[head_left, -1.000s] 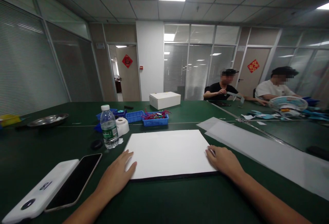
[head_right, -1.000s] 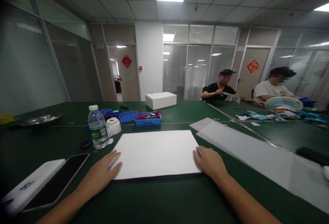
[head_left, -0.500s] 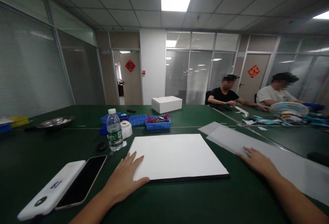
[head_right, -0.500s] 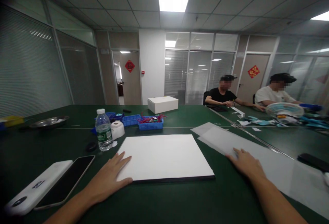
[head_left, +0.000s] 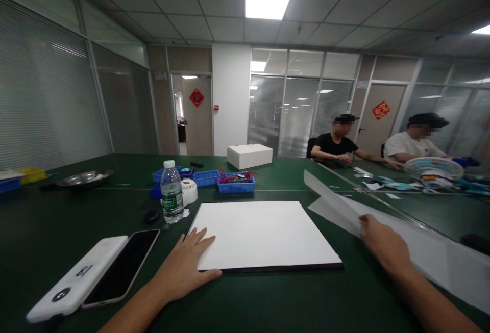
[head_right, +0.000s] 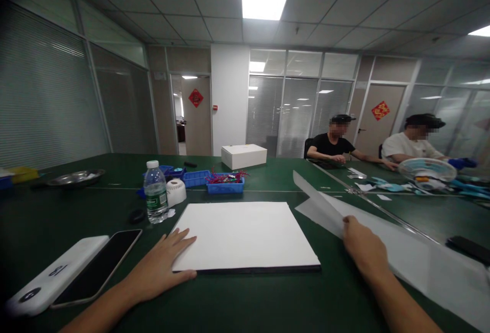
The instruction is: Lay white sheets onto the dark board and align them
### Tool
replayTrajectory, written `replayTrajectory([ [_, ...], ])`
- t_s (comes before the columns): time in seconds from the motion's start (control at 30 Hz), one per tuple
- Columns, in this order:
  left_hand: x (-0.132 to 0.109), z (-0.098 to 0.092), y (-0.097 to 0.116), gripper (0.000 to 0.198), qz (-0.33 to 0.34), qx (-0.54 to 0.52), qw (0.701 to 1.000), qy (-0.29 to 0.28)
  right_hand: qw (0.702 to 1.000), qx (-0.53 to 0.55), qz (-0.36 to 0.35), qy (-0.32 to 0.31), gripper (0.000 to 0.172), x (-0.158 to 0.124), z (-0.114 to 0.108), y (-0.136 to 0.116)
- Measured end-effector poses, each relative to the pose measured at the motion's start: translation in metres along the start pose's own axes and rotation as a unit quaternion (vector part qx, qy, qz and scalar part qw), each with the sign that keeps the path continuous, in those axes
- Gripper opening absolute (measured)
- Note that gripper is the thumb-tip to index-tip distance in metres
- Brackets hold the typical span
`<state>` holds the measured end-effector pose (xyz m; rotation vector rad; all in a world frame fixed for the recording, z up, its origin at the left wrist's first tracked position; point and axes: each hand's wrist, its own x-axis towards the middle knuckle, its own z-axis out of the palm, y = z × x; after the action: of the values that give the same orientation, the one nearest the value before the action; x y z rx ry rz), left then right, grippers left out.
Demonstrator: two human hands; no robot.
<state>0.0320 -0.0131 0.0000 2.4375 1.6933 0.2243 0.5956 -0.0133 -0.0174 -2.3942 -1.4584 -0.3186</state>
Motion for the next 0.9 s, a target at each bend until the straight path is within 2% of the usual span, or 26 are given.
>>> replayTrajectory([
  [0.13, 0.000, 0.000, -0.001, 0.100, 0.000, -0.003, 1.000, 0.003, 0.998, -0.006, -0.055, 0.035, 0.051, -0.016, -0.016, -0.042],
  [0.27, 0.001, 0.001, -0.003, 0.101, 0.000, -0.010, 1.000, 0.010, 0.984, 0.012, -0.172, 0.041, 0.048, -0.041, -0.021, -0.092],
  [0.33, 0.001, 0.001, -0.003, 0.101, -0.001, -0.014, 1.000, 0.011, 0.966, 0.027, -0.256, 0.027, 0.046, -0.056, -0.019, -0.113],
  [0.43, 0.001, 0.001, -0.004, 0.102, -0.002, -0.021, 1.000, 0.013, 0.920, 0.047, -0.389, -0.013, 0.046, -0.077, -0.015, -0.136],
  [0.5, 0.001, 0.001, -0.005, 0.102, -0.003, -0.027, 1.000, 0.016, 0.888, 0.056, -0.456, -0.040, 0.043, -0.088, -0.014, -0.144],
  [0.6, 0.002, 0.003, -0.006, 0.104, -0.009, -0.037, 0.999, 0.027, 0.859, 0.064, -0.504, -0.060, 0.037, -0.096, -0.015, -0.149],
  [0.67, 0.003, 0.005, -0.007, 0.108, -0.022, -0.044, 0.998, 0.041, 0.849, 0.073, -0.520, -0.066, 0.038, -0.096, -0.018, -0.148],
  [0.83, 0.005, 0.010, -0.011, 0.137, -0.078, -0.065, 0.991, 0.085, 0.835, 0.099, -0.536, -0.073, 0.038, -0.093, -0.022, -0.145],
  [0.9, 0.005, 0.009, -0.013, 0.138, -0.078, -0.069, 0.990, 0.094, 0.832, 0.106, -0.539, -0.079, 0.039, -0.093, -0.022, -0.145],
])
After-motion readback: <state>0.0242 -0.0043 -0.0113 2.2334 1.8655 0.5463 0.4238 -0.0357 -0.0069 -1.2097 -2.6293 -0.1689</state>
